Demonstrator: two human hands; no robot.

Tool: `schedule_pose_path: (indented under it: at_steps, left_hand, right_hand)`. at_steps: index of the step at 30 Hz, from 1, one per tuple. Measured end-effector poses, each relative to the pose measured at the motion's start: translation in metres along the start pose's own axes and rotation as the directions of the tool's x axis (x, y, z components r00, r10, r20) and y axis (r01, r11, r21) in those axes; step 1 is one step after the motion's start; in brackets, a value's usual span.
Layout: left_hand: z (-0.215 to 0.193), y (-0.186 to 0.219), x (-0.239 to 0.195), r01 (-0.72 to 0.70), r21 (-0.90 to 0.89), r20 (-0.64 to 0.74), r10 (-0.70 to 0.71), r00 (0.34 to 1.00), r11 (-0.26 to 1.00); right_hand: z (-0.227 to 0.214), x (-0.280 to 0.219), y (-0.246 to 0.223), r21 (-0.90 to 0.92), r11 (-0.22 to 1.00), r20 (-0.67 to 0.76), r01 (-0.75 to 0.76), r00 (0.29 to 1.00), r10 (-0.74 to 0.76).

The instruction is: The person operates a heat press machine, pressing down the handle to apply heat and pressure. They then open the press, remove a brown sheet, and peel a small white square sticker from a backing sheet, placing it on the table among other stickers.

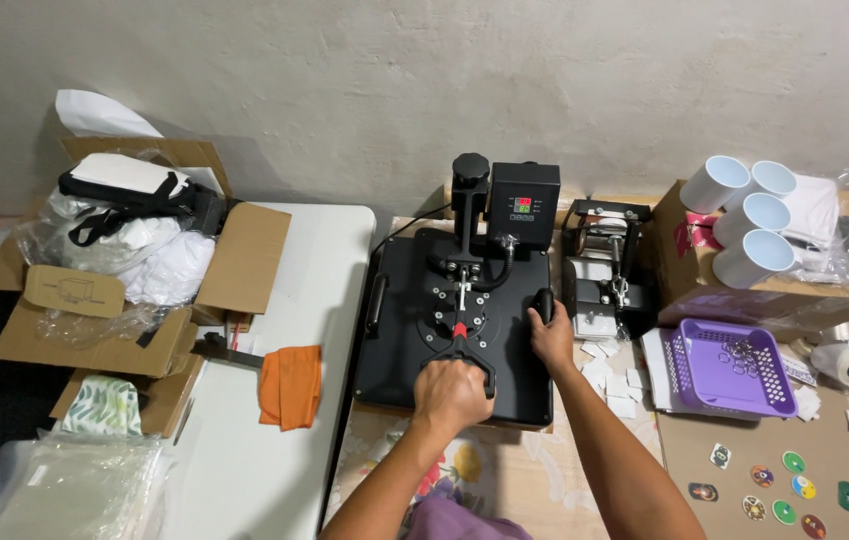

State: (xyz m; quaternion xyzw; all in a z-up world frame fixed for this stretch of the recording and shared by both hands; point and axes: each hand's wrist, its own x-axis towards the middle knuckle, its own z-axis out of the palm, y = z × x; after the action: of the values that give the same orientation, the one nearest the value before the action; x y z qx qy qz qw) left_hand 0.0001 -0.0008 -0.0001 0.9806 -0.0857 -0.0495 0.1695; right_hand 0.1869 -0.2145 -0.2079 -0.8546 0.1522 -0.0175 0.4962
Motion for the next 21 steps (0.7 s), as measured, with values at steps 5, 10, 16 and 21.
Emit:
schedule_pose_path:
  at_steps: [5,10,16,21]
  left_hand:
    - [0.0003,-0.0010,-0.0004,-0.008,-0.004,-0.011,0.007,1.000,1.000]
    - [0.0040,-0.0018,0.0011,0.005,-0.004,0.004,-0.005,1.000,1.000]
    - [0.0040,-0.0023,0.0023,-0.001,0.007,0.015,0.001,1.000,1.000]
    - [0.0055,-0.0024,0.0015,-0.006,0.009,-0.005,0.006,1.000,1.000]
  right_hand:
    - [-0.0012,-0.0004,-0.0048,0.005,1.000,0.001,0.006,1.000,-0.006]
    - [-0.0004,0.0038,0.0008,0.001,1.000,0.009,-0.002,1.000,0.002]
    - [-0.0014,0.0031,-0.0016,-0.003,1.000,0.006,-0.004,1.000,0.004]
    - [-0.0027,-0.0003,-0.0037,0.002,1.000,0.010,0.004,1.000,-0.004]
